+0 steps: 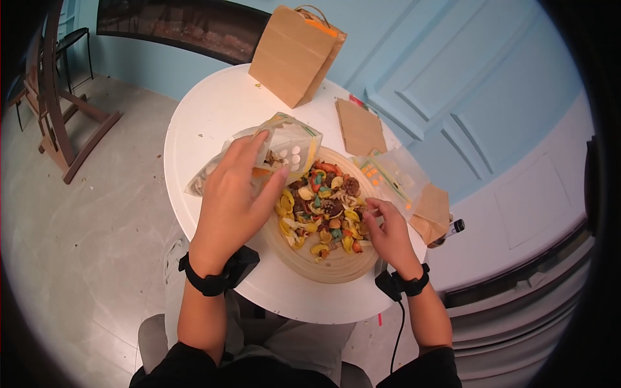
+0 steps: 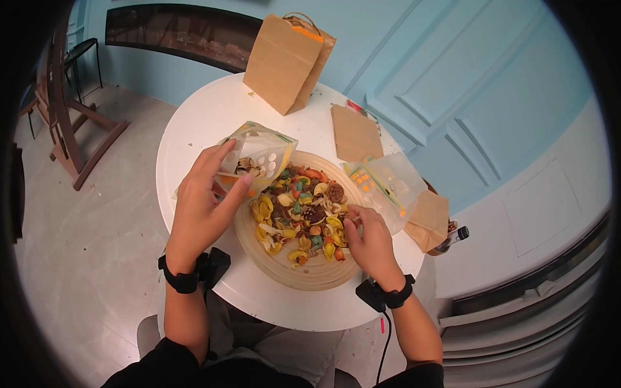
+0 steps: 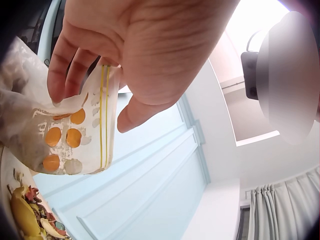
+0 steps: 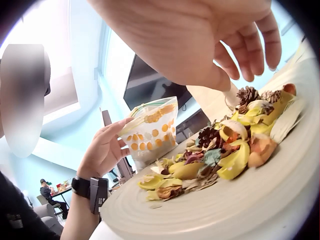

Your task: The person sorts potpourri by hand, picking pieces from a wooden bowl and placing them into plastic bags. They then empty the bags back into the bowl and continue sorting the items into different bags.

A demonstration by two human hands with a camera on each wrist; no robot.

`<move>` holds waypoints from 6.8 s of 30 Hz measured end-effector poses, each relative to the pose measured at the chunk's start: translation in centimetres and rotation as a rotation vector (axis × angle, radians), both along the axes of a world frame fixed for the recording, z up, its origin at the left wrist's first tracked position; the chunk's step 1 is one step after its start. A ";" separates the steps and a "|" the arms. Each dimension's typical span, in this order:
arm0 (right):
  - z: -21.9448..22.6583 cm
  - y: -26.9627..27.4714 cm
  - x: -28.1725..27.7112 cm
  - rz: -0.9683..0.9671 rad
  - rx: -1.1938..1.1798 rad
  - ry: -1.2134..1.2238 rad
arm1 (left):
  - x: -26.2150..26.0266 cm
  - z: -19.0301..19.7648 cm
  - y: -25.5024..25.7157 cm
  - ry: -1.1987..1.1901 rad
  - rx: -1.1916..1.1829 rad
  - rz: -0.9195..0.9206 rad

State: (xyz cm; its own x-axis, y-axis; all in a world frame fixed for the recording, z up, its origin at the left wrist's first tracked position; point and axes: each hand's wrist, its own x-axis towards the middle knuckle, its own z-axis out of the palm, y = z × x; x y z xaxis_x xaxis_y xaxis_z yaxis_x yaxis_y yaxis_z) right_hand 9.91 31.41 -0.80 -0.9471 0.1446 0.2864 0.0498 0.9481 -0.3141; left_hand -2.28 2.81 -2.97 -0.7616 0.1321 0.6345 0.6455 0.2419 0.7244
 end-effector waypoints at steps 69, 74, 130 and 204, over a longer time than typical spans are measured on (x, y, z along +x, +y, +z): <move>6.5 -8.2 -7.7 0.165 -0.823 -0.103 | 0.6 0.6 0.0 -0.018 -0.031 -0.096; 5.7 -5.9 -8.4 0.113 -0.856 -0.028 | 0.7 0.6 -0.9 -0.026 -0.015 -0.094; -3.2 4.6 -2.3 0.014 -0.783 0.253 | -9.5 9.4 22.8 -0.119 -0.923 -0.468; -5.9 5.6 -4.0 0.143 -0.906 0.269 | 10.8 -3.0 -5.6 0.165 -0.070 0.518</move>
